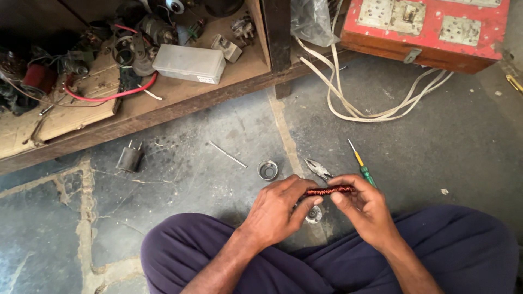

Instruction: The person sits on the floor and unwinds a copper wire coil from a blue plastic bobbin using both hands. They then use pliers to cut the wire and continue to unwind the remaining wire from the bobbin.

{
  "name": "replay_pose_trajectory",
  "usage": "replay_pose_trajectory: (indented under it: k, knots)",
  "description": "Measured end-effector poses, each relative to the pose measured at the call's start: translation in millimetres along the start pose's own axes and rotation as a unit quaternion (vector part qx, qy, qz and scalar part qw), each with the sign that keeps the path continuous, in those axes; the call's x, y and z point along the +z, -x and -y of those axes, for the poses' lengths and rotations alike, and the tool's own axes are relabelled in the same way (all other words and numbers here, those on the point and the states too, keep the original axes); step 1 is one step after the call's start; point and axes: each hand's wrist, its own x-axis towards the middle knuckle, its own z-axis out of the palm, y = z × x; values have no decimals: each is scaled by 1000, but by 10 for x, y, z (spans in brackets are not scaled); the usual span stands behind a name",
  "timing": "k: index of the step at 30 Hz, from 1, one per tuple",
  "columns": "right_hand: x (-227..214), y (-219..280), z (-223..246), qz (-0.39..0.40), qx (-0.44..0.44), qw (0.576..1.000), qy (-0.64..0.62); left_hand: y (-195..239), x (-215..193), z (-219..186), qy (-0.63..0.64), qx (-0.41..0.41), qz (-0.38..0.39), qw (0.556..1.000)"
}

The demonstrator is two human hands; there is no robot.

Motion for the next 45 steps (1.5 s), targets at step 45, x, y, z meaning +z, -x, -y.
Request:
replay_pose_trajectory:
  k: [45]
  knots:
    - [141,73,-95,19,40,995,-92,158,459,414,246,-204,-4,948]
